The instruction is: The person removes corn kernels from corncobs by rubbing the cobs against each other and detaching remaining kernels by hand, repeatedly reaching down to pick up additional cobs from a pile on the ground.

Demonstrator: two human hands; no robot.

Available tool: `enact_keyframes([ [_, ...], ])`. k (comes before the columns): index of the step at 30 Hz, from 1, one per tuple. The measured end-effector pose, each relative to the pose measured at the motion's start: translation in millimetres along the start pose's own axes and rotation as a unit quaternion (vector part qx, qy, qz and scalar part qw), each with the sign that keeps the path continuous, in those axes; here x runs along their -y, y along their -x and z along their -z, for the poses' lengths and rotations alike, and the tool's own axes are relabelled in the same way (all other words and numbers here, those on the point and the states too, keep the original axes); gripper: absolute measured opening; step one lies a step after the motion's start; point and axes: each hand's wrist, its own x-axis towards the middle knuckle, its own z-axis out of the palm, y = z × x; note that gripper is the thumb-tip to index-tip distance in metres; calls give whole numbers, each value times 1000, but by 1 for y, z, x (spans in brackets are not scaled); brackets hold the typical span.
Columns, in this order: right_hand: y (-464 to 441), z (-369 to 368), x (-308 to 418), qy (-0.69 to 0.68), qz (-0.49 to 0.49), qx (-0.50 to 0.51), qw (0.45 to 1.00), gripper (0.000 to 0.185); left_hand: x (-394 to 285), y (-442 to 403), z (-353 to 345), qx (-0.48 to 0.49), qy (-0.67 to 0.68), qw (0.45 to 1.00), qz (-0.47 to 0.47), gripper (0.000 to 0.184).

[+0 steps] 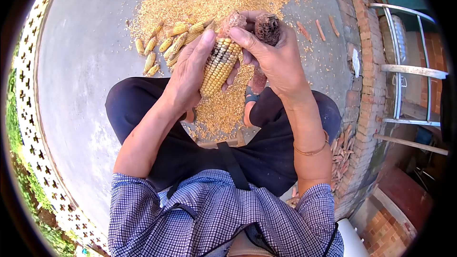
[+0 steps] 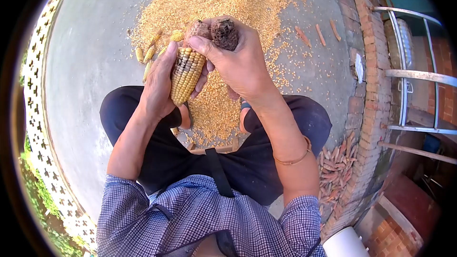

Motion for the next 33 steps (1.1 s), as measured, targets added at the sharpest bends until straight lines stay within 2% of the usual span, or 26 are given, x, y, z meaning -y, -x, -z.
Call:
enact_keyframes([
  [2, -1, -3, -4, 16, 38, -4, 999, 26, 2, 1, -6, -35, -69, 996, -41, 54],
  [3, -1, -3, -5, 25, 56, -7, 998, 27, 1, 2, -5, -25, -20, 999, -16, 54],
  [6, 0, -4, -2, -9, -22, -14, 1000, 30, 0, 1, 0, 17, 105, 994, 37, 56],
  [9, 0, 1, 2, -87, -63, 0, 994, 33, -6, 2, 1, 32, 176, 981, 81, 57],
  [10, -1, 2, 1, -98, -64, 4, 993, 37, -8, 3, -2, 17, 173, 981, 85, 60],
  [13, -1, 1, 1, -90, -55, 25, 994, 39, -6, 2, 3, 66, 236, 965, 91, 62],
  [16, 1, -1, -1, -71, -31, 22, 997, 40, -1, 0, 6, 75, 217, 971, 65, 64],
  [22, 4, -11, 5, -75, -10, -27, 997, 32, -3, 1, -1, 11, 84, 996, 36, 52],
  [26, 0, -12, -13, -68, 8, -71, 995, 29, -5, 2, -9, 15, 106, 994, 28, 49],
  [29, -3, -4, -10, -86, -58, -48, 993, 32, -2, 0, -5, 31, 141, 988, 55, 51],
  [30, -3, -3, -8, -112, -58, -30, 992, 36, -2, -2, 0, 71, 143, 985, 59, 55],
  [33, -1, -10, -9, -65, 8, -33, 997, 37, -8, 0, 1, 39, 143, 987, 64, 57],
])
